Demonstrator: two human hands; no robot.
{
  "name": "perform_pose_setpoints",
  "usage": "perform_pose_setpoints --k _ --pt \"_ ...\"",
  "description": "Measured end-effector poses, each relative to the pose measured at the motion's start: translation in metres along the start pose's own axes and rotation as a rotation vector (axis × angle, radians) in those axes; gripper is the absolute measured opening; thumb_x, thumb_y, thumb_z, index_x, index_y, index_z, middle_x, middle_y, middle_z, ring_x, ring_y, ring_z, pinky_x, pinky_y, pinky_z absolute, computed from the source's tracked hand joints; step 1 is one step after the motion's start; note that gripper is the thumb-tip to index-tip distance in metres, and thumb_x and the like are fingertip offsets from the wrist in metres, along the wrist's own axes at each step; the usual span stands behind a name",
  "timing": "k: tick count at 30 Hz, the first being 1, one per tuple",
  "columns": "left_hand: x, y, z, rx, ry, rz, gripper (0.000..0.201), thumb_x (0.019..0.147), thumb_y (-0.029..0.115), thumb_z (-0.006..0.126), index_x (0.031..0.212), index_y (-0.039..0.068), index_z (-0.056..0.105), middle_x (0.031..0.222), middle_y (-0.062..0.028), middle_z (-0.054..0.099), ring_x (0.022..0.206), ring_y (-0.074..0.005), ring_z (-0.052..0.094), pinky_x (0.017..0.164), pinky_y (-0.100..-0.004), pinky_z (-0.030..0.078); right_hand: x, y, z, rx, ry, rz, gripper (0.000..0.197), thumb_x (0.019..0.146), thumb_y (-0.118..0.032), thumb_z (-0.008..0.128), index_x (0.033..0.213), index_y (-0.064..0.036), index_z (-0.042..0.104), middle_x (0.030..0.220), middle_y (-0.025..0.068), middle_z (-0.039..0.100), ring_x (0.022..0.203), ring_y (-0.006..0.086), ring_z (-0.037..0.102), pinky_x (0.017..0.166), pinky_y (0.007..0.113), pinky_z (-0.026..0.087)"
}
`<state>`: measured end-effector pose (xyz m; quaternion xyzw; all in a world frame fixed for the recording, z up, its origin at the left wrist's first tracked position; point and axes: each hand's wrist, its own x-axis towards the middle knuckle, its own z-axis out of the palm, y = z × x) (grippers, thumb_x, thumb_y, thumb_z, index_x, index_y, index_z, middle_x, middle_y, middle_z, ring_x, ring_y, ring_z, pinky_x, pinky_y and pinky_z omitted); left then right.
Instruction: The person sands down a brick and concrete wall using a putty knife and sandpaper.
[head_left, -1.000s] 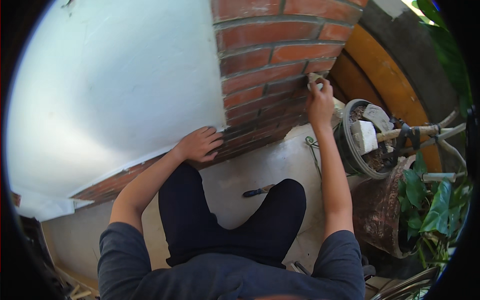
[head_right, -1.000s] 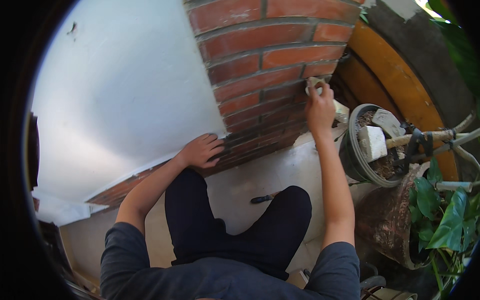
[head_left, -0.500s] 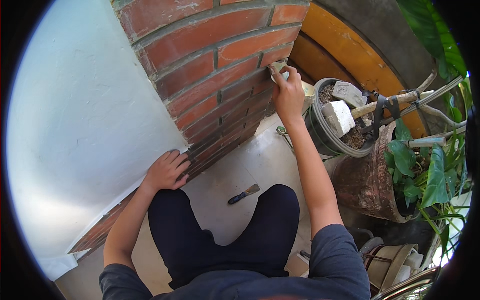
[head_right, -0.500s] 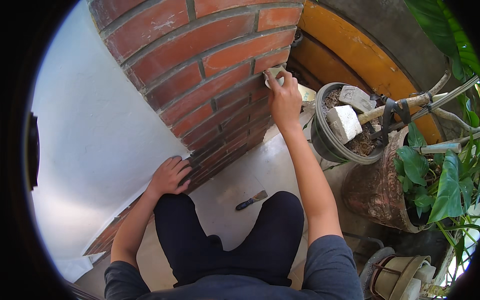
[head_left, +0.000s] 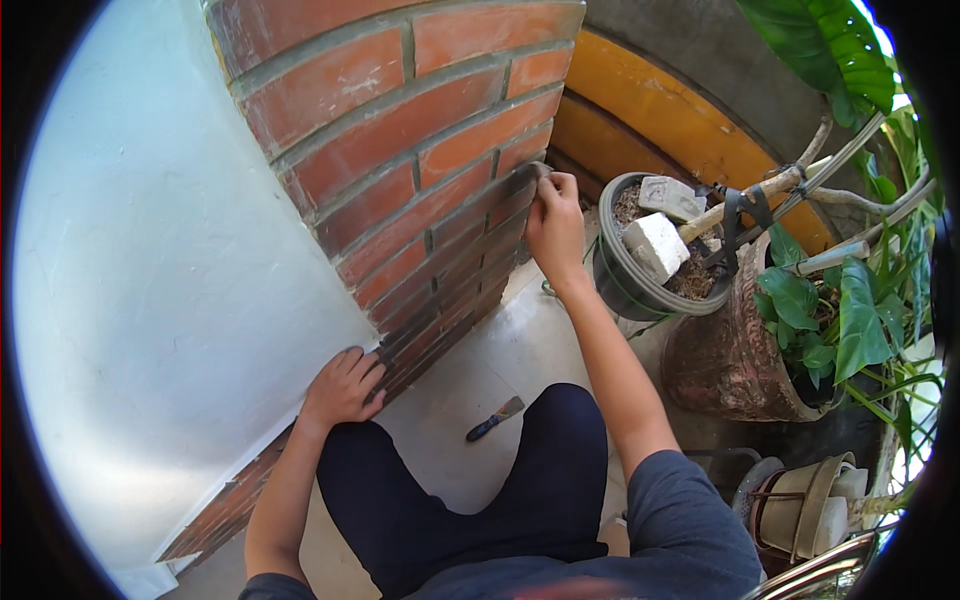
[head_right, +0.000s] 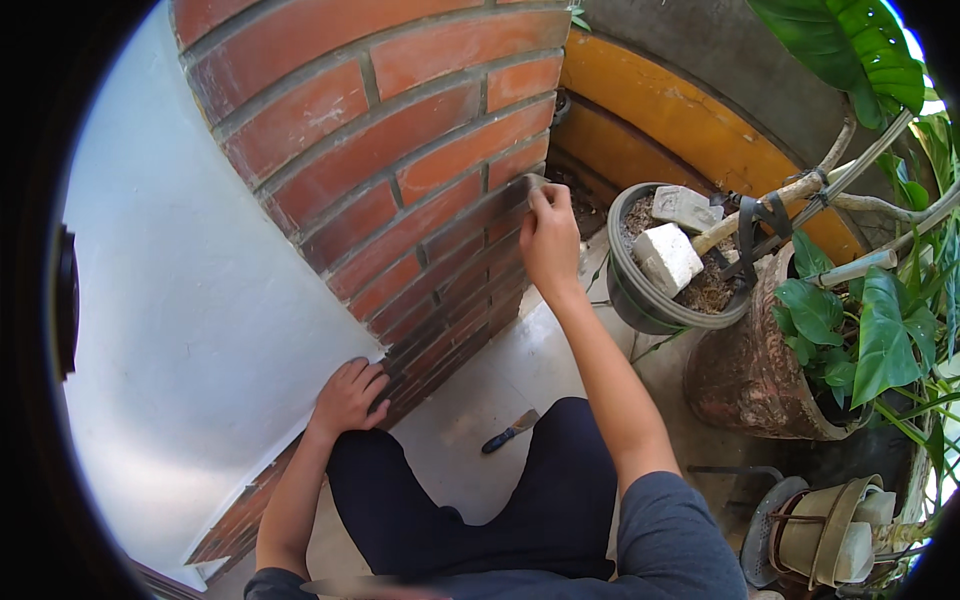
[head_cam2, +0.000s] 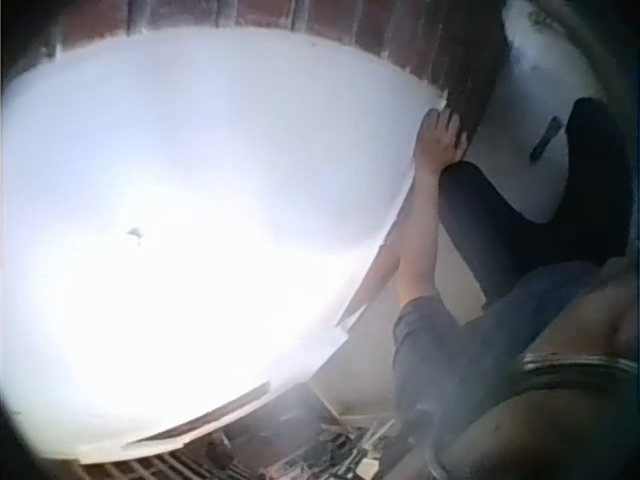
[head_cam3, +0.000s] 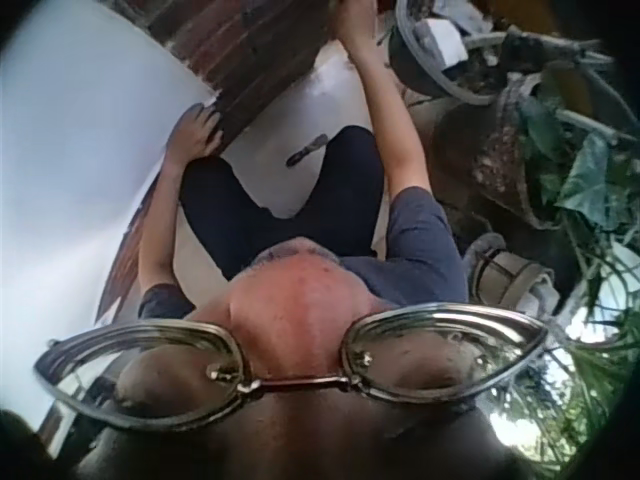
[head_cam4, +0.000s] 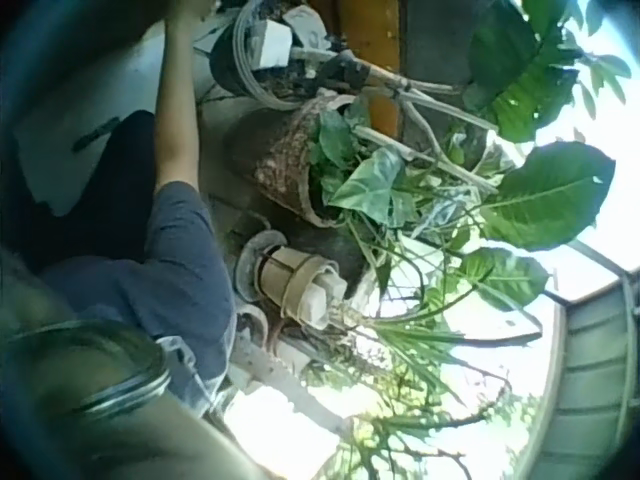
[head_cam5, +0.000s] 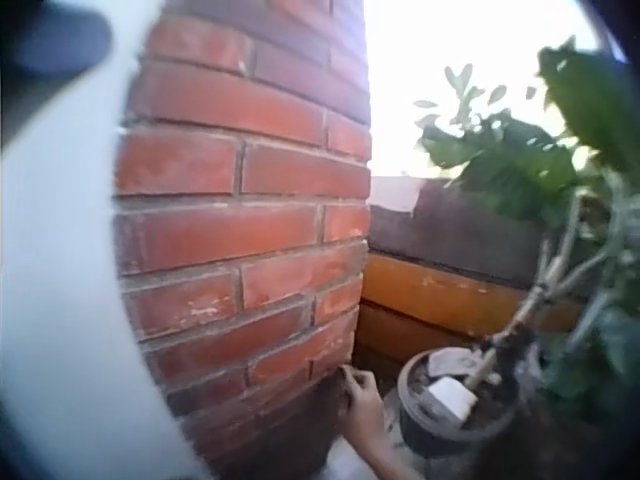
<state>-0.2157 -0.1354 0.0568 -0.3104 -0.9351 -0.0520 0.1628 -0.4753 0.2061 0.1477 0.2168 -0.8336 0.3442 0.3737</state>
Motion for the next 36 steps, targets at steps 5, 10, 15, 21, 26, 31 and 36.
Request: perform_pose_setpoints --k 5,10,15,21,26,31,36 --pt "0.005 -0.001 -0.004 0.014 -0.009 -0.014 0.045 0.080 0.029 0.081 0.117 0.004 0.071 0.126 -0.0147 0.068 0.120 -0.0360 0.063 0.101 -0.0458 0.053 0.044 -0.037 -0.003 0.101 0.179 0.081 0.047 0.091 0.006 0.064 0.138 0.0015 0.070 0.121 0.0219 0.062 0.102 0.0454 0.068 0.088 0.051 0.057" --pt "0.006 -0.002 -0.004 0.049 -0.032 -0.017 0.044 0.084 0.032 0.080 0.117 0.005 0.072 0.127 -0.0135 0.069 0.119 -0.0348 0.063 0.102 -0.0443 0.053 0.042 -0.064 0.017 0.056 0.129 0.162 0.053 0.090 0.005 0.066 0.144 0.0055 0.064 0.125 0.0224 0.060 0.107 0.0458 0.068 0.090 0.051 0.058" --pt "0.007 -0.001 -0.004 0.052 -0.052 -0.009 0.045 0.084 0.033 0.080 0.119 0.006 0.071 0.128 -0.0131 0.068 0.120 -0.0346 0.062 0.103 -0.0443 0.053 0.036 -0.063 0.021 -0.001 0.114 0.125 0.060 0.090 0.005 0.067 0.149 0.0078 0.059 0.127 0.0219 0.060 0.115 0.0435 0.066 0.092 0.050 0.058" --pt "0.009 0.001 -0.008 0.043 -0.019 -0.006 0.045 0.082 0.029 0.081 0.118 0.004 0.071 0.125 -0.0135 0.068 0.119 -0.0351 0.062 0.101 -0.0450 0.053 0.039 -0.069 0.021 0.025 0.152 0.129 0.060 0.088 0.007 0.067 0.148 0.0068 0.060 0.127 0.0217 0.060 0.114 0.0425 0.066 0.093 0.050 0.057" --pt "0.008 0.001 -0.005 0.047 0.001 0.007 0.042 0.084 0.031 0.080 0.116 0.005 0.071 0.125 -0.0135 0.069 0.117 -0.0344 0.064 0.101 -0.0437 0.053 0.061 -0.056 0.003 -0.012 0.227 -0.059 0.057 0.087 0.005 0.069 0.144 -0.0037 0.068 0.124 0.0160 0.062 0.112 0.0385 0.067 0.088 0.049 0.059" --pt "0.004 -0.002 -0.003 0.014 0.011 -0.009 0.043 0.083 0.029 0.080 0.116 0.005 0.070 0.124 -0.0140 0.068 0.117 -0.0350 0.064 0.102 -0.0451 0.054 0.070 -0.053 -0.021 -0.206 0.178 -0.211 0.055 0.087 0.004 0.071 0.140 -0.0116 0.073 0.122 0.0098 0.064 0.104 0.0318 0.067 0.080 0.045 0.060" --pt "0.002 -0.003 -0.003 -0.001 -0.008 -0.011 0.044 0.082 0.029 0.081 0.117 0.005 0.070 0.125 -0.0146 0.068 0.118 -0.0360 0.063 0.103 -0.0462 0.054 0.070 -0.056 -0.032 -0.207 0.102 -0.313 0.057 0.086 0.004 0.071 0.140 -0.0138 0.073 0.118 0.0082 0.062 0.103 0.0305 0.066 0.081 0.044 0.059"
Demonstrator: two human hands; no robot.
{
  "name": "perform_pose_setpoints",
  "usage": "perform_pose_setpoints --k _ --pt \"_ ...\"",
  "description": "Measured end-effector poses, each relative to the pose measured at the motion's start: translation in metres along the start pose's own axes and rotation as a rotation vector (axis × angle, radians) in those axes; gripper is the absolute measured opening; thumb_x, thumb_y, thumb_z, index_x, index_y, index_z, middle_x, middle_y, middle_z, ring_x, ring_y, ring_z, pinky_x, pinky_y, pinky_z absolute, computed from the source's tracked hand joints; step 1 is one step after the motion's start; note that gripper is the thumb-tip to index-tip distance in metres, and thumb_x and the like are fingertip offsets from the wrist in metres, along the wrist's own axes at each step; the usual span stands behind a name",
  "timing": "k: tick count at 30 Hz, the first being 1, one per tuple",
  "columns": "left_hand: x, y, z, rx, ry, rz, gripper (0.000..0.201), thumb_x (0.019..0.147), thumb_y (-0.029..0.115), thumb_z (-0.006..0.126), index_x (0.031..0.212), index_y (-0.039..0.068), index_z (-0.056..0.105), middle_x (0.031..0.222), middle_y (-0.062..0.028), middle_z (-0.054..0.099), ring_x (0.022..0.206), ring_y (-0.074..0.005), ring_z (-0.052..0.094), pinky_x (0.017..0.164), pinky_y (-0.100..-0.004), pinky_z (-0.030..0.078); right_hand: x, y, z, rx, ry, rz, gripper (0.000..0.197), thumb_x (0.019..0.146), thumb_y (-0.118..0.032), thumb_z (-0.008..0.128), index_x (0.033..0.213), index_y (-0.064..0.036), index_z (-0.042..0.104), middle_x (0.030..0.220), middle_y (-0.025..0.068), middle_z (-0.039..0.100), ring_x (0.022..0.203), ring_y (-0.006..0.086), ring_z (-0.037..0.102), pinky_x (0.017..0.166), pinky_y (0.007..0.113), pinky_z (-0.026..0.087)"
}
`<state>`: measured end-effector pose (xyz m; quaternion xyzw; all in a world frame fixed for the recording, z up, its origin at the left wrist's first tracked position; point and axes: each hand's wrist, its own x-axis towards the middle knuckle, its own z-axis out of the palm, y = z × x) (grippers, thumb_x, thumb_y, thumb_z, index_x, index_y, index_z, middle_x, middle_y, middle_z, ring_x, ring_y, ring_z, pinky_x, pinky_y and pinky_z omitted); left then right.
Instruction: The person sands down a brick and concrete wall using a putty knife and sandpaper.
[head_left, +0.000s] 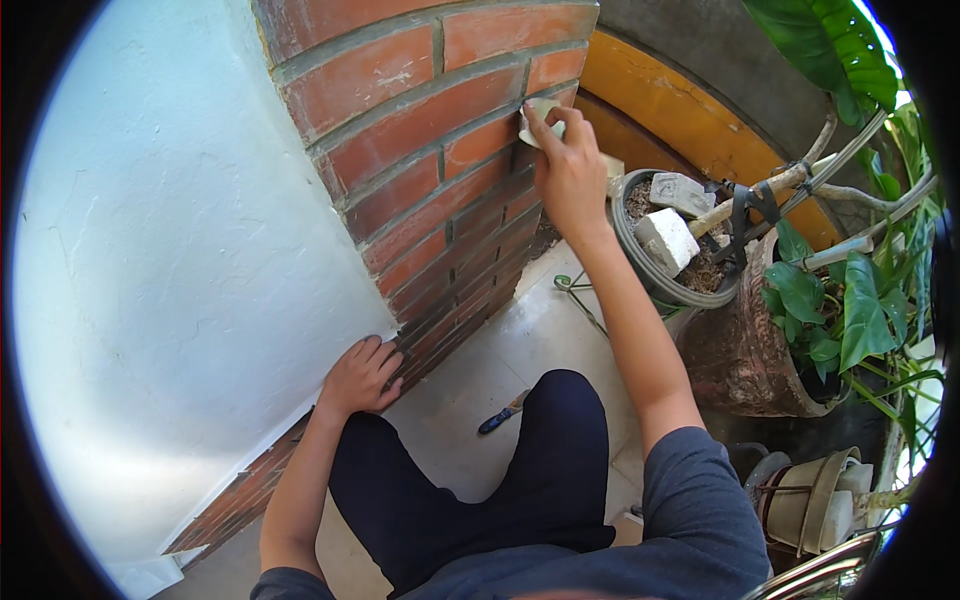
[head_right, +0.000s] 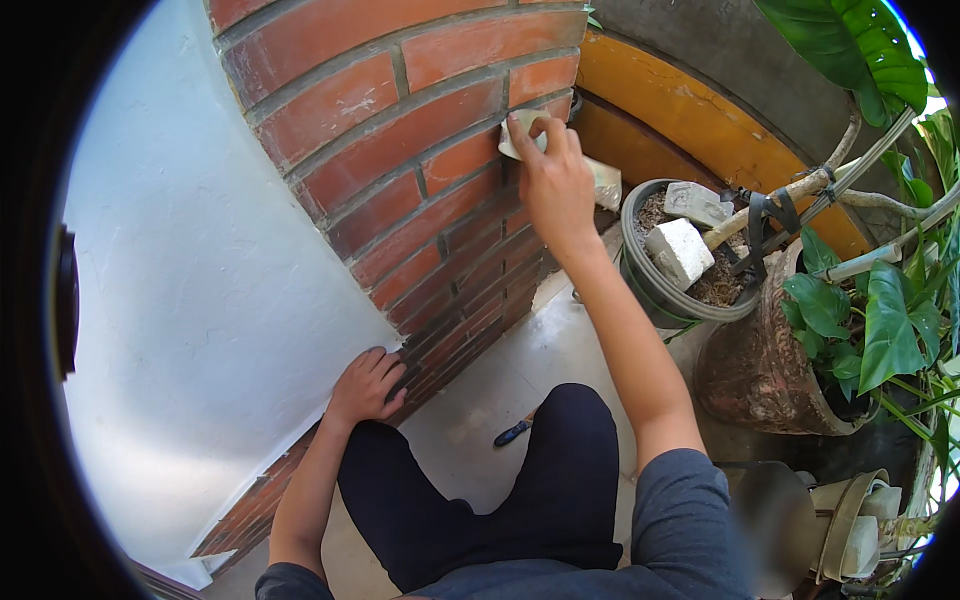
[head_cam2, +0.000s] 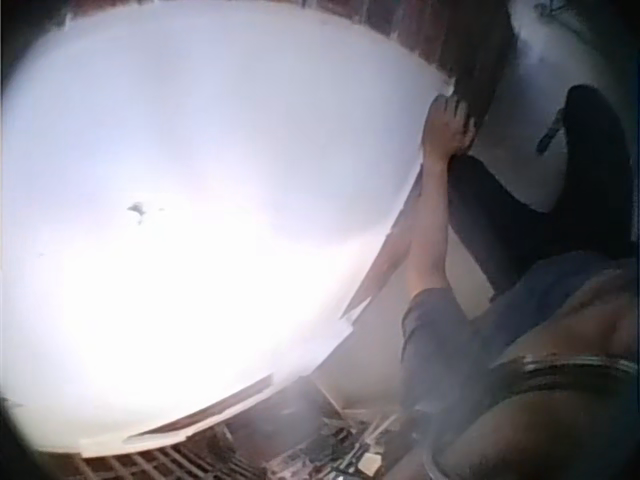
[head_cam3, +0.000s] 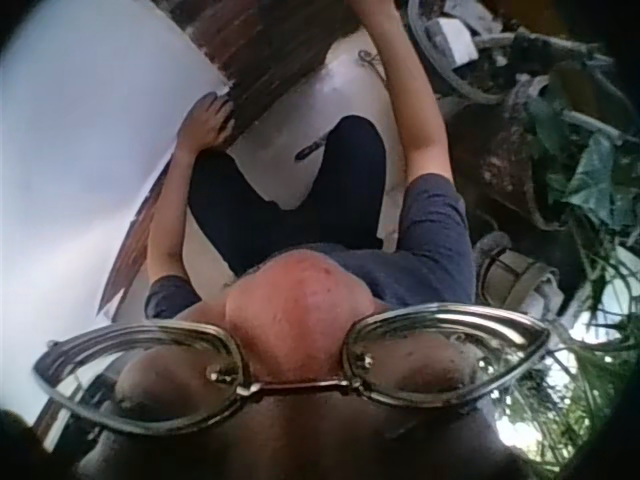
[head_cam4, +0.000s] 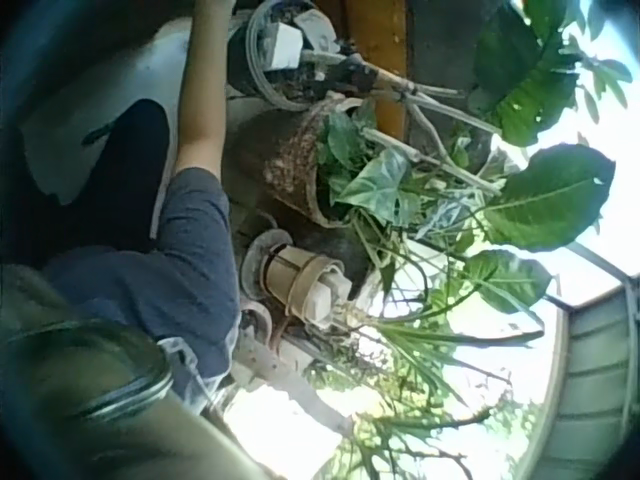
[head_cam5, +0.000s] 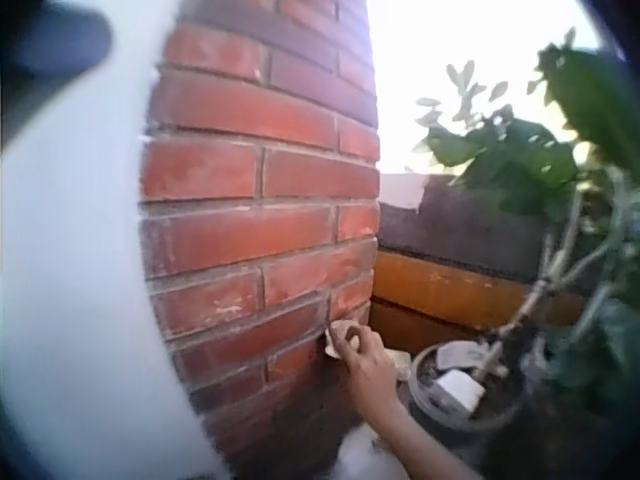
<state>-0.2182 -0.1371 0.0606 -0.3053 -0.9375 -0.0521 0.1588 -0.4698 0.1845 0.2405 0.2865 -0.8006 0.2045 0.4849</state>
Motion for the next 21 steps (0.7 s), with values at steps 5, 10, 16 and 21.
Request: perform_pose_setpoints --k 5,10,16,21 --pt "0.006 0.001 0.000 0.035 0.019 0.020 0.042 0.083 0.030 0.081 0.115 0.005 0.070 0.124 -0.0141 0.069 0.117 -0.0351 0.063 0.102 -0.0442 0.054 0.006 0.010 0.000 -0.016 0.025 -0.014 0.058 0.086 0.004 0.070 0.140 -0.0158 0.073 0.116 0.0079 0.061 0.102 0.0301 0.065 0.080 0.044 0.059" --pt "0.002 0.001 0.001 0.014 0.002 0.003 0.044 0.083 0.029 0.081 0.117 0.004 0.071 0.125 -0.0145 0.068 0.119 -0.0361 0.063 0.102 -0.0463 0.053 0.001 0.005 -0.003 0.078 -0.066 0.028 0.062 0.085 0.006 0.068 0.141 -0.0190 0.074 0.122 0.0112 0.063 0.112 0.0348 0.066 0.087 0.047 0.058" --pt "0.004 0.003 -0.001 0.045 -0.004 0.006 0.041 0.085 0.031 0.080 0.116 0.005 0.070 0.124 -0.0133 0.068 0.118 -0.0343 0.063 0.102 -0.0440 0.053 0.002 0.003 -0.001 0.028 0.033 0.002 0.055 0.087 0.003 0.070 0.139 -0.0151 0.074 0.117 0.0081 0.061 0.105 0.0302 0.066 0.081 0.043 0.059" --pt "0.003 0.004 -0.003 0.042 -0.010 -0.003 0.041 0.086 0.031 0.079 0.117 0.005 0.070 0.124 -0.0131 0.068 0.119 -0.0341 0.062 0.103 -0.0440 0.053 0.007 0.008 -0.007 0.018 -0.042 -0.006 0.050 0.088 0.001 0.071 0.136 -0.0109 0.074 0.118 0.0091 0.061 0.105 0.0310 0.066 0.082 0.043 0.060"
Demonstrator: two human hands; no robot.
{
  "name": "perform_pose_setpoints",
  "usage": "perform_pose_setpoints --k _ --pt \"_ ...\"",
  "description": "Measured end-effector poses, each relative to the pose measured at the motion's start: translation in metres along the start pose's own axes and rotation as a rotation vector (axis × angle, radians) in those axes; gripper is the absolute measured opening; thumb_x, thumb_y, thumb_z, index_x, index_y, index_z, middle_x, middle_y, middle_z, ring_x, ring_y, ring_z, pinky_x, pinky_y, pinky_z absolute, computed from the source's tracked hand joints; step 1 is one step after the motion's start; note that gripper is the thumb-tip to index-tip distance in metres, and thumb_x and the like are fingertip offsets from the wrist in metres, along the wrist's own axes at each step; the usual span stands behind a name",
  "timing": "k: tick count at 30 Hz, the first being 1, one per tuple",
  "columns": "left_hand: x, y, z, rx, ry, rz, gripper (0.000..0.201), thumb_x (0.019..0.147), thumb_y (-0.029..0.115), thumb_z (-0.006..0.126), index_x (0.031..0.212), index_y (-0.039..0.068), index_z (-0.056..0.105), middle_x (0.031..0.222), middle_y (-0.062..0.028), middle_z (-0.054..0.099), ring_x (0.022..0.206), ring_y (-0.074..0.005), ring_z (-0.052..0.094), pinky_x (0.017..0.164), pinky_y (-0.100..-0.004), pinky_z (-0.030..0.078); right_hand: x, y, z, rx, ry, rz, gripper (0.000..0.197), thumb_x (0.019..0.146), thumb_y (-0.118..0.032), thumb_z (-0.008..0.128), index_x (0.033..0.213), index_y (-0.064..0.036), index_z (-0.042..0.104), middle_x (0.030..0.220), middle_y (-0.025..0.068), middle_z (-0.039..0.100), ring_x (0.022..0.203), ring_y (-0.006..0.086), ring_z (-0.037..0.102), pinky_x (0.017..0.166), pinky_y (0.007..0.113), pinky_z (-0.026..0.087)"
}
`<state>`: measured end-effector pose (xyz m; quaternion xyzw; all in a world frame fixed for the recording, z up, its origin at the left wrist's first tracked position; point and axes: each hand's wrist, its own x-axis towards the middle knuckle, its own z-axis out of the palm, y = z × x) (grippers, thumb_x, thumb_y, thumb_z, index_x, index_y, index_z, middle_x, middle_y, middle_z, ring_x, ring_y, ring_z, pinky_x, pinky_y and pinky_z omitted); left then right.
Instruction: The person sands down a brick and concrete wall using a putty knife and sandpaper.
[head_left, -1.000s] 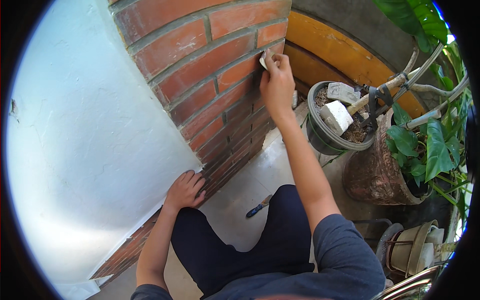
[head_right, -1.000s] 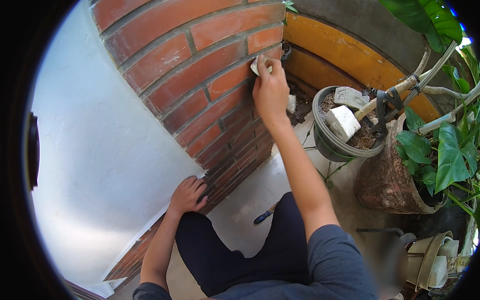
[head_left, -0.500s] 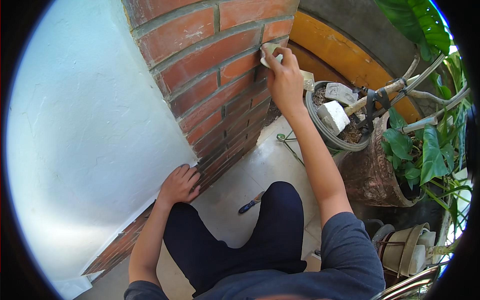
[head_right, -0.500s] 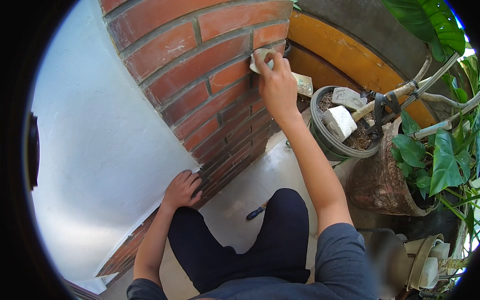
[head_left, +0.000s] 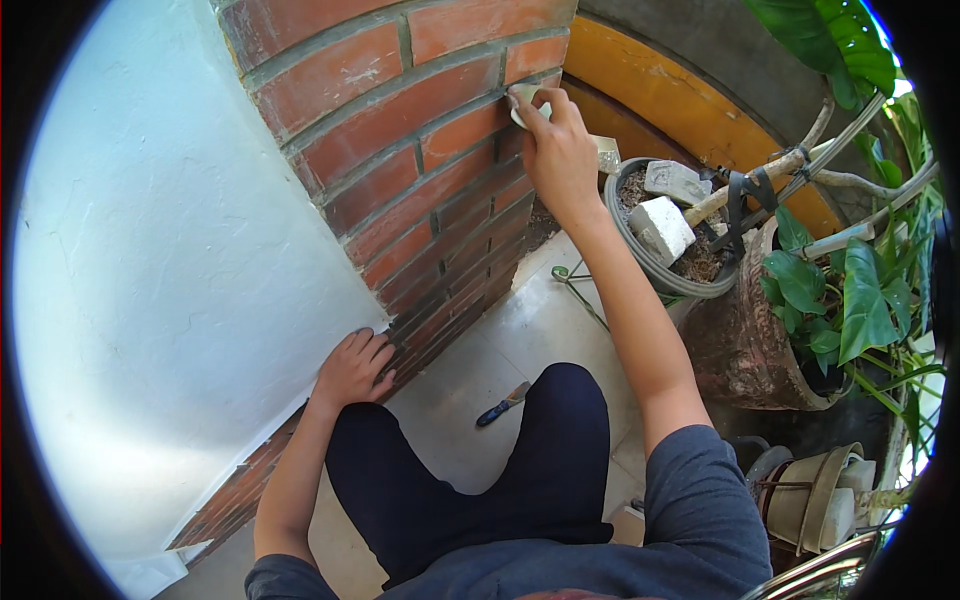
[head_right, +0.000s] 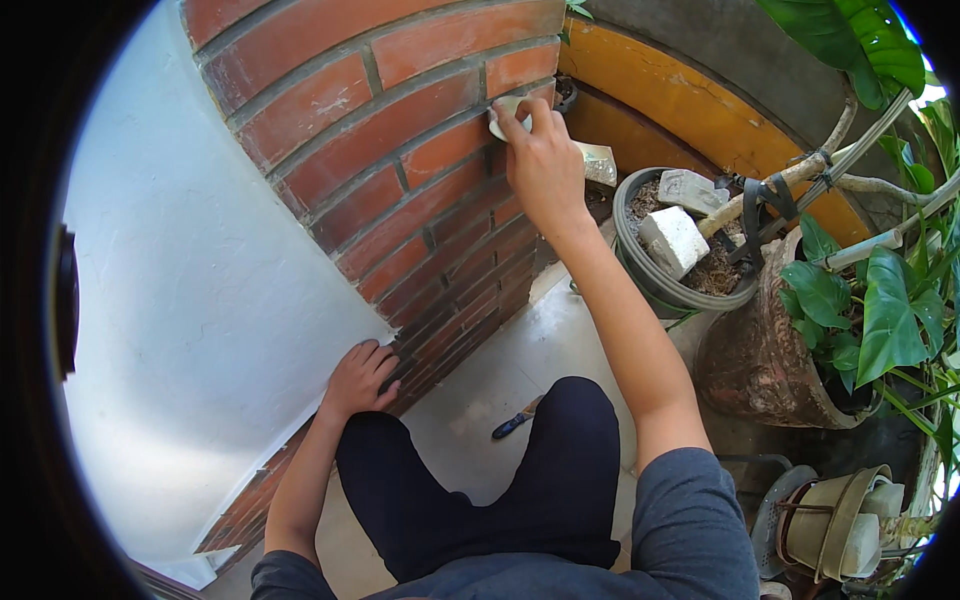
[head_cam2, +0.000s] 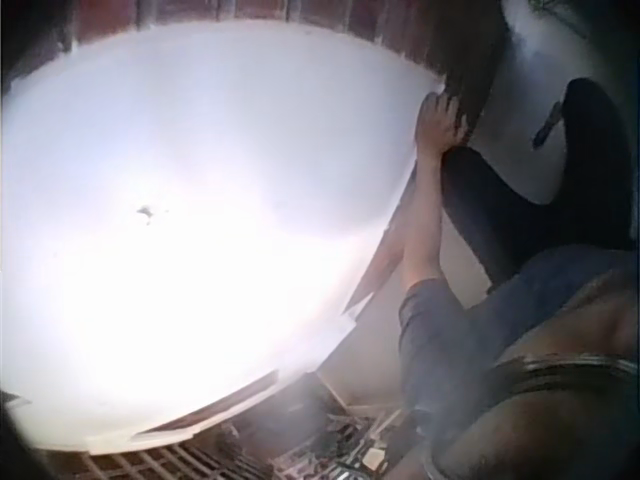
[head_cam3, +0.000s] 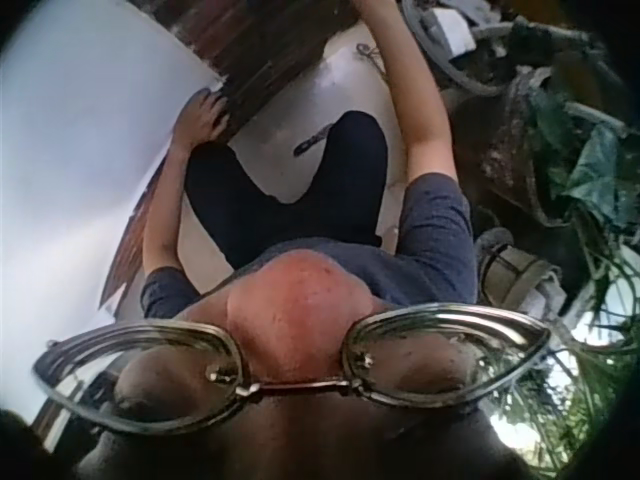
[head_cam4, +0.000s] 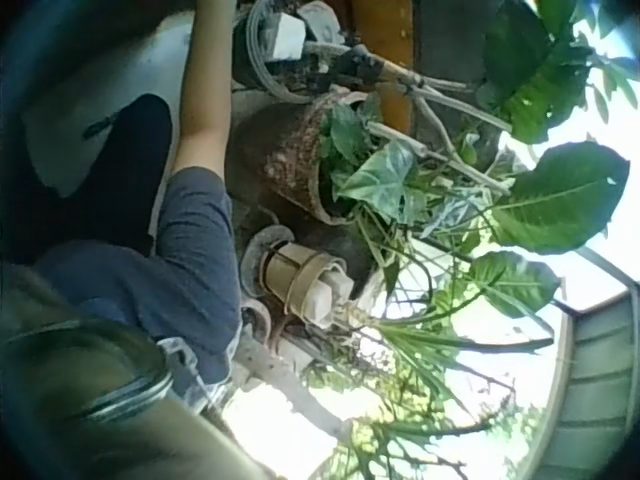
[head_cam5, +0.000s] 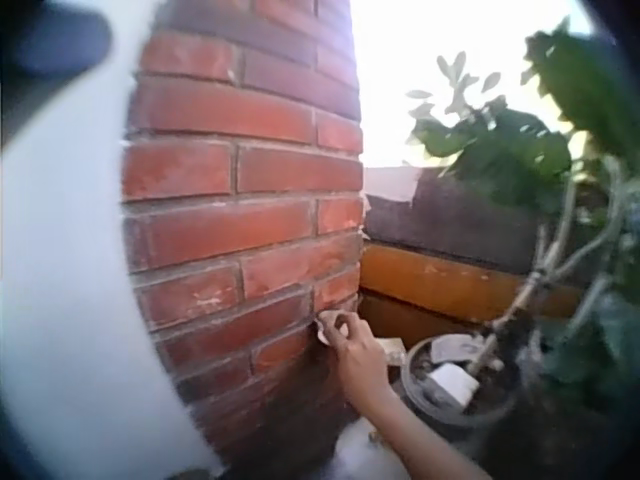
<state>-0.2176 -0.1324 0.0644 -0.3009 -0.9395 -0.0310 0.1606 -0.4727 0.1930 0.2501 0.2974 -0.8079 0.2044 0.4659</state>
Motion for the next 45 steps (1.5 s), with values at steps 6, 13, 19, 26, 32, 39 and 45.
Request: perform_pose_setpoints --k 6,13,19,26,32,39,45 --pt "0.001 0.000 -0.002 0.014 -0.013 0.003 0.043 0.086 0.031 0.079 0.119 0.005 0.070 0.125 -0.0130 0.068 0.119 -0.0340 0.062 0.103 -0.0439 0.052 -0.005 -0.010 0.003 0.043 0.034 -0.021 0.049 0.088 0.001 0.072 0.135 -0.0124 0.075 0.117 0.0086 0.062 0.103 0.0302 0.066 0.081 0.043 0.060" --pt "0.002 0.001 -0.001 0.011 -0.006 -0.006 0.042 0.086 0.031 0.079 0.118 0.005 0.071 0.125 -0.0127 0.068 0.119 -0.0341 0.062 0.103 -0.0442 0.052 -0.002 0.000 0.010 0.009 0.069 -0.013 0.049 0.089 0.001 0.070 0.136 -0.0125 0.074 0.117 0.0085 0.062 0.103 0.0301 0.066 0.079 0.043 0.059" --pt "0.000 0.001 -0.001 0.004 -0.001 -0.006 0.042 0.086 0.031 0.079 0.118 0.005 0.071 0.124 -0.0126 0.068 0.119 -0.0341 0.062 0.103 -0.0442 0.052 -0.005 -0.002 0.004 0.034 0.039 0.003 0.049 0.090 0.001 0.070 0.136 -0.0125 0.074 0.118 0.0083 0.062 0.104 0.0301 0.067 0.080 0.044 0.060" --pt "0.003 0.001 -0.002 0.005 0.007 0.007 0.043 0.086 0.031 0.080 0.119 0.006 0.071 0.124 -0.0126 0.068 0.118 -0.0339 0.062 0.102 -0.0441 0.052 -0.003 -0.011 0.006 0.016 0.052 0.051 0.046 0.090 0.000 0.071 0.134 -0.0121 0.075 0.119 0.0081 0.062 0.104 0.0302 0.067 0.080 0.044 0.060" --pt "0.001 0.000 -0.001 0.006 0.008 0.004 0.042 0.086 0.031 0.079 0.118 0.006 0.071 0.124 -0.0126 0.068 0.118 -0.0339 0.062 0.101 -0.0437 0.052 0.002 -0.003 0.004 -0.015 0.037 0.032 0.045 0.090 0.001 0.071 0.133 -0.0110 0.075 0.119 0.0080 0.062 0.104 0.0301 0.068 0.080 0.043 0.061" --pt "0.000 0.000 0.000 -0.002 0.002 0.007 0.042 0.086 0.031 0.079 0.118 0.006 0.071 0.124 -0.0128 0.068 0.118 -0.0342 0.062 0.102 -0.0441 0.052 -0.004 0.000 0.004 0.021 0.036 -0.001 0.046 0.090 0.001 0.071 0.134 -0.0113 0.074 0.119 0.0090 0.063 0.103 0.0301 0.068 0.079 0.043 0.061" --pt "0.001 -0.001 0.001 0.008 -0.006 0.003 0.043 0.086 0.033 0.080 0.119 0.006 0.071 0.125 -0.0129 0.069 0.120 -0.0346 0.062 0.104 -0.0443 0.052 -0.002 -0.003 0.008 0.013 0.050 0.063 0.048 0.089 0.002 0.070 0.136 -0.0104 0.073 0.119 0.0096 0.062 0.103 0.0297 0.069 0.079 0.043 0.061"
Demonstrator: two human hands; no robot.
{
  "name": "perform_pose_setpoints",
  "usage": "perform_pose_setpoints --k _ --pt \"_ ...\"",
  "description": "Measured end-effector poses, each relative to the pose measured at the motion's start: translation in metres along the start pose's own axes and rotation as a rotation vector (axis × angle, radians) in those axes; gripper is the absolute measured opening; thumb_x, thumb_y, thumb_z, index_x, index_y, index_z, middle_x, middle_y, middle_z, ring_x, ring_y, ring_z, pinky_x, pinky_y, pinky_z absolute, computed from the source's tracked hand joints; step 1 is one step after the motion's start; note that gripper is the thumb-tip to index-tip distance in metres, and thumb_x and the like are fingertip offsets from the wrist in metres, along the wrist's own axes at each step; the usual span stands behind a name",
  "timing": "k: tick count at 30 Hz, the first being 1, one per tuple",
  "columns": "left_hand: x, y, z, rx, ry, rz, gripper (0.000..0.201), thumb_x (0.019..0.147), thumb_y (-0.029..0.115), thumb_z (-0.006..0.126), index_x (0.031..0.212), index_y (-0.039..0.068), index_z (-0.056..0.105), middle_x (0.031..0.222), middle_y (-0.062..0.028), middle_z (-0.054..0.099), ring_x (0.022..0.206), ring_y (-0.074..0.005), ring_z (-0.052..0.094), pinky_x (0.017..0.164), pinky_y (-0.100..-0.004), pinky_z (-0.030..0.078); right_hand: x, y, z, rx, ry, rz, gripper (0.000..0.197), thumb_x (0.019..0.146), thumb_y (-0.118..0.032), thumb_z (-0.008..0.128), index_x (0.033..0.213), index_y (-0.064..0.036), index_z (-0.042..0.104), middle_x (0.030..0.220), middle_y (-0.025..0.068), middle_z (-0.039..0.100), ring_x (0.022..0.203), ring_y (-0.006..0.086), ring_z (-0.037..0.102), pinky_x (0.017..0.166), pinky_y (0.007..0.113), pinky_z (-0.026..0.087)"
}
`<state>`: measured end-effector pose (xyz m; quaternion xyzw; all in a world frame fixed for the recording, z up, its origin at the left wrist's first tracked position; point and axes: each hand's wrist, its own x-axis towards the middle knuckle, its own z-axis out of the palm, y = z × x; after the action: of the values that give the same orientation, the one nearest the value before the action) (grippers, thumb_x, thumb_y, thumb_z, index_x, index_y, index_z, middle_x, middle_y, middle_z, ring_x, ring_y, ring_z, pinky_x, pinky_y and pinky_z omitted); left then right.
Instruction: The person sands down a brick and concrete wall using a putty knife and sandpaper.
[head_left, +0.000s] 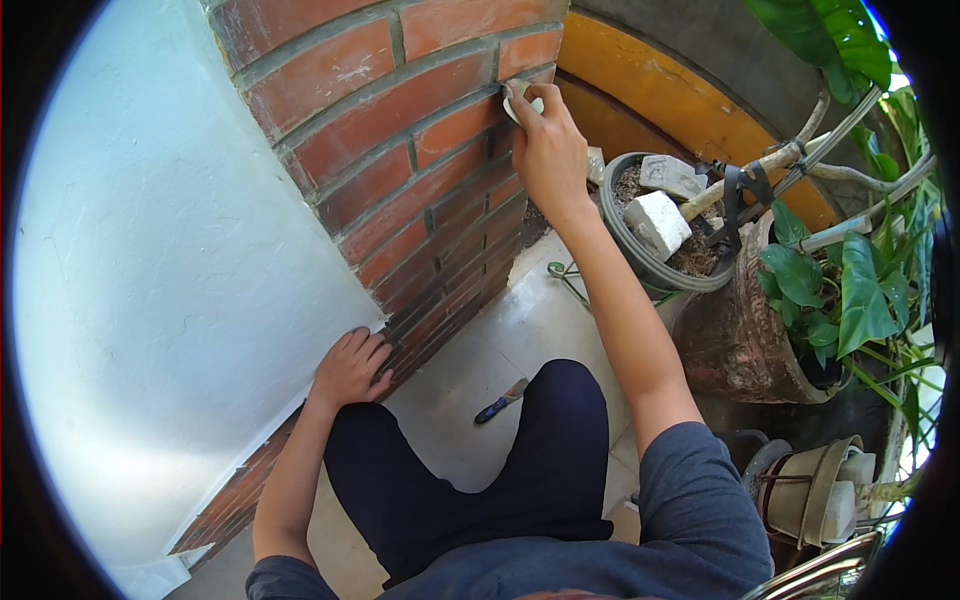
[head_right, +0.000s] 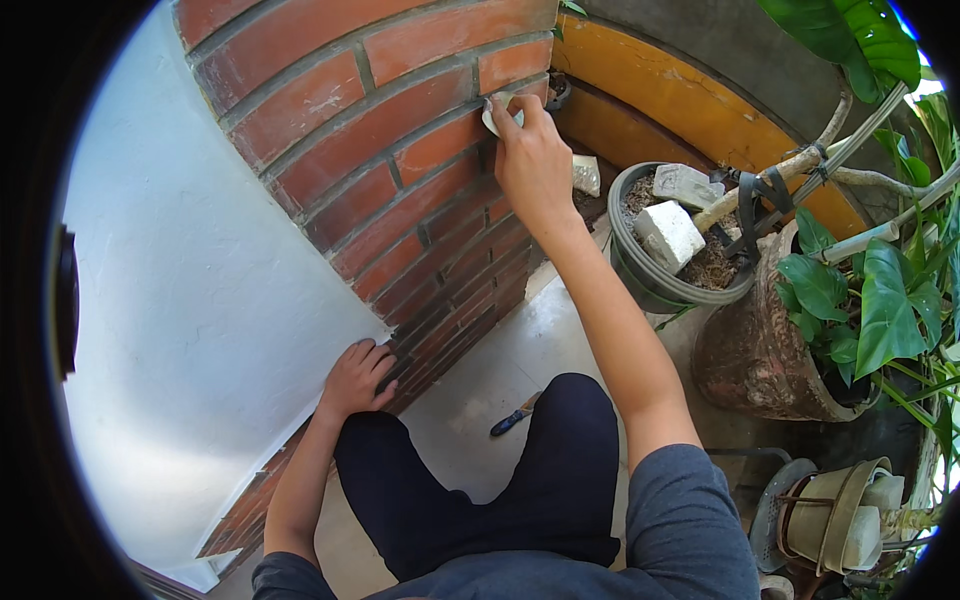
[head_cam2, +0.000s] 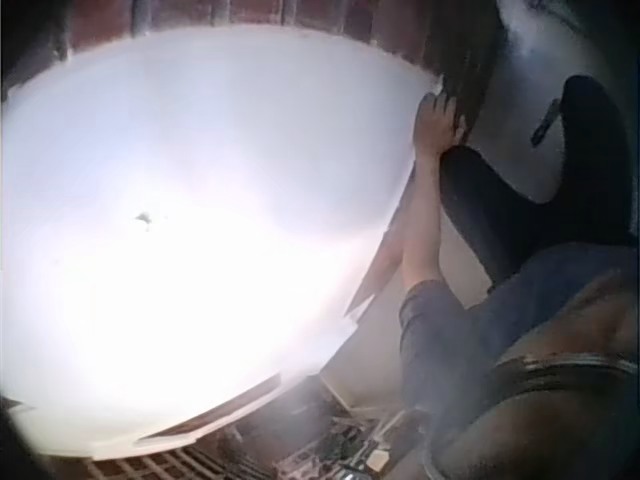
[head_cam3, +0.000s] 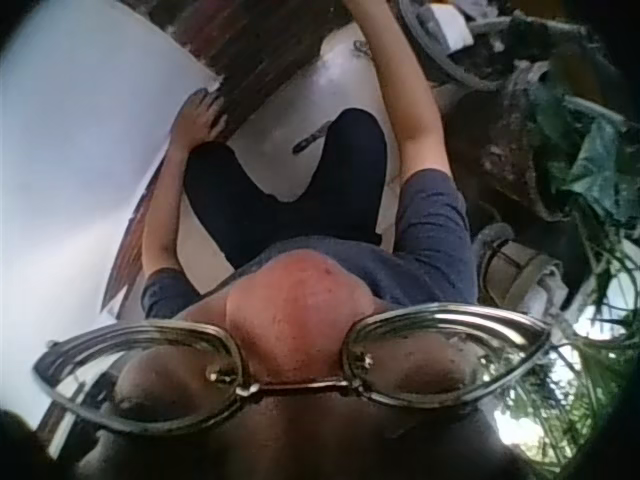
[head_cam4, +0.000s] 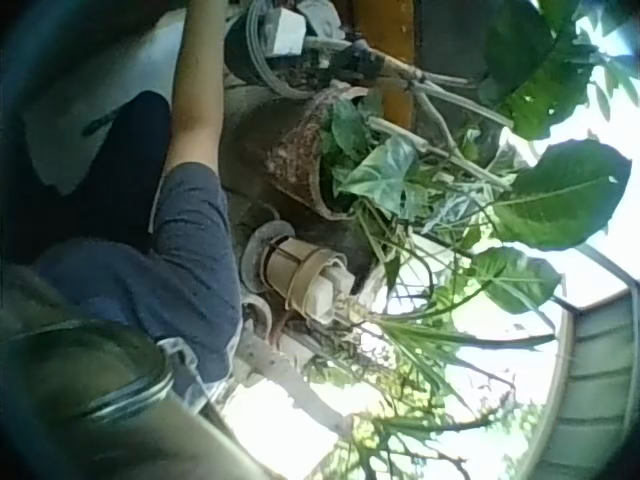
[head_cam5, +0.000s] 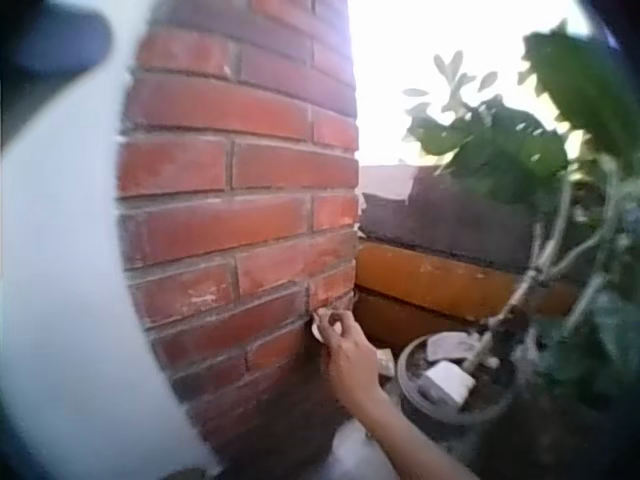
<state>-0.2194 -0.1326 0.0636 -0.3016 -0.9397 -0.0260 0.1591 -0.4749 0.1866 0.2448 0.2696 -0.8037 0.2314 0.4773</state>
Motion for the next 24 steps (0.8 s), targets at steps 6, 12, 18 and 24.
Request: perform_pose_setpoints --k 6,12,18,24 --pt "-0.003 0.001 0.000 0.007 -0.027 -0.012 0.043 0.086 0.033 0.080 0.119 0.006 0.071 0.125 -0.0128 0.069 0.120 -0.0346 0.062 0.104 -0.0444 0.052 -0.004 0.002 -0.003 -0.006 -0.013 -0.068 0.049 0.091 0.001 0.069 0.138 -0.0118 0.072 0.119 0.0089 0.062 0.102 0.0296 0.069 0.077 0.044 0.061" --pt "-0.001 0.001 0.001 -0.013 -0.010 -0.008 0.044 0.084 0.030 0.080 0.119 0.005 0.071 0.125 -0.0133 0.068 0.120 -0.0356 0.062 0.103 -0.0454 0.052 -0.009 -0.004 0.005 -0.006 0.032 -0.022 0.049 0.092 0.001 0.070 0.139 -0.0121 0.072 0.120 0.0082 0.063 0.100 0.0293 0.070 0.076 0.044 0.061" --pt "-0.002 0.001 0.000 -0.002 -0.011 -0.007 0.043 0.084 0.030 0.080 0.119 0.005 0.071 0.125 -0.0130 0.068 0.120 -0.0356 0.062 0.103 -0.0455 0.052 -0.007 -0.006 0.006 0.026 0.030 0.019 0.049 0.091 0.002 0.069 0.138 -0.0119 0.073 0.123 0.0095 0.063 0.103 0.0336 0.071 0.079 0.046 0.061" --pt "0.001 0.000 0.003 -0.003 0.003 -0.002 0.043 0.084 0.031 0.080 0.118 0.005 0.071 0.125 -0.0125 0.068 0.121 -0.0352 0.062 0.103 -0.0454 0.052 -0.003 -0.010 0.006 -0.002 0.045 0.040 0.045 0.091 0.002 0.070 0.134 -0.0104 0.074 0.121 0.0097 0.062 0.102 0.0318 0.070 0.078 0.045 0.061"
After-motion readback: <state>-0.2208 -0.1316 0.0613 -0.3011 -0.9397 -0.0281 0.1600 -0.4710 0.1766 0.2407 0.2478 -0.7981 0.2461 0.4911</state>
